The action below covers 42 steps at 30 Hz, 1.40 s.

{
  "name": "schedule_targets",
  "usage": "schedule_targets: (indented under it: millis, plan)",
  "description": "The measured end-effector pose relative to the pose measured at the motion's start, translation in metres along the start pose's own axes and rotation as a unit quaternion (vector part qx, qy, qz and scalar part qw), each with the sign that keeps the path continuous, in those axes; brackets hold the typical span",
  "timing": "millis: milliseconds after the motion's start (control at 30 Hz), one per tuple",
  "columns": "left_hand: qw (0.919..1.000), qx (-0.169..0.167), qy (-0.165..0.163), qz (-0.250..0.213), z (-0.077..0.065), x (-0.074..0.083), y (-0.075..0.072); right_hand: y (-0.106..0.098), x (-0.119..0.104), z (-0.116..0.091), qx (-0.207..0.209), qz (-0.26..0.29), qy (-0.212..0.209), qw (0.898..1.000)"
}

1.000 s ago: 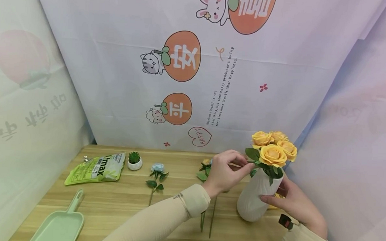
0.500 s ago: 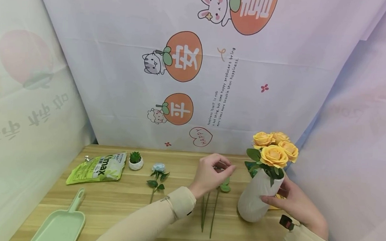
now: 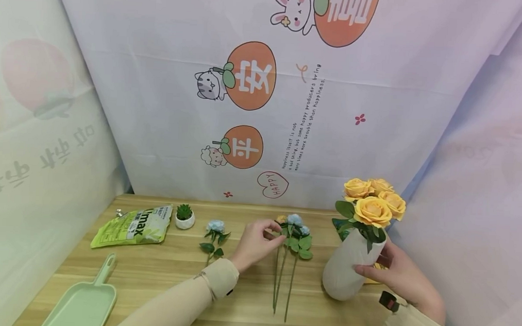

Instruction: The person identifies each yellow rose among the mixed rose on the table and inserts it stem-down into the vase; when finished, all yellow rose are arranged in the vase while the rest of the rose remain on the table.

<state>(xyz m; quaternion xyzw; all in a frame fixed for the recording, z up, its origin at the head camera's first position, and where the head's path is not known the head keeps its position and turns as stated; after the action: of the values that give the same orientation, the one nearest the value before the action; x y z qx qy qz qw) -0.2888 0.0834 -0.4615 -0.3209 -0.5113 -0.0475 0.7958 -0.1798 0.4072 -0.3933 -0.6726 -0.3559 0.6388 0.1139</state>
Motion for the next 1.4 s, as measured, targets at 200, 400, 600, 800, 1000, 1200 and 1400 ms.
schedule_targets:
  millis: [200, 400, 600, 800, 1000, 1200, 1400]
  plan:
    - [0.9983, -0.042, -0.041, 0.011, -0.004, -0.021, 0.008, 0.0, -0.002, -0.002, 0.0, 0.001, 0.002, 1.0]
    - [0.9918, -0.077, -0.072, 0.072, -0.004, -0.031, 0.019, 0.0, -0.004, -0.002, 0.0, -0.002, 0.001, 1.0]
    - [0.9854, -0.1, -0.078, 0.114, -0.005, -0.033, 0.027, -0.001, -0.004, -0.002, 0.001, -0.001, -0.001, 1.0]
    - [0.9779, -0.123, -0.089, 0.143, -0.007, -0.04, 0.035, -0.001, -0.004, -0.003, -0.001, 0.003, -0.001, 1.0]
    - [0.9756, -0.127, -0.095, 0.152, -0.007, -0.043, 0.037, 0.001, -0.002, -0.002, -0.005, 0.011, 0.0, 1.0]
    - [0.973, -0.126, -0.094, 0.169, -0.005, -0.044, 0.039, 0.001, 0.0, -0.002, -0.01, 0.011, 0.006, 1.0]
    - [0.9681, -0.131, -0.102, 0.188, -0.002, -0.045, 0.045, 0.0, 0.001, -0.002, -0.009, 0.01, 0.01, 1.0]
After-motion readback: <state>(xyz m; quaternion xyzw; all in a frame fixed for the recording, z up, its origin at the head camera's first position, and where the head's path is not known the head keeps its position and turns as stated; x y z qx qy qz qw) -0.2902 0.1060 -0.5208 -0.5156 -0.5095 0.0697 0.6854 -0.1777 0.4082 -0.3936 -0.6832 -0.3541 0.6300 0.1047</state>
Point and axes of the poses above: each hand's wrist, its own z-axis towards the middle knuckle, its own y-axis out of the palm, x = y × z, the point moved 6 cm from there along z, towards the middle knuckle, and after that the axes turned 14 degrees about -x, right-handed, at the moved point
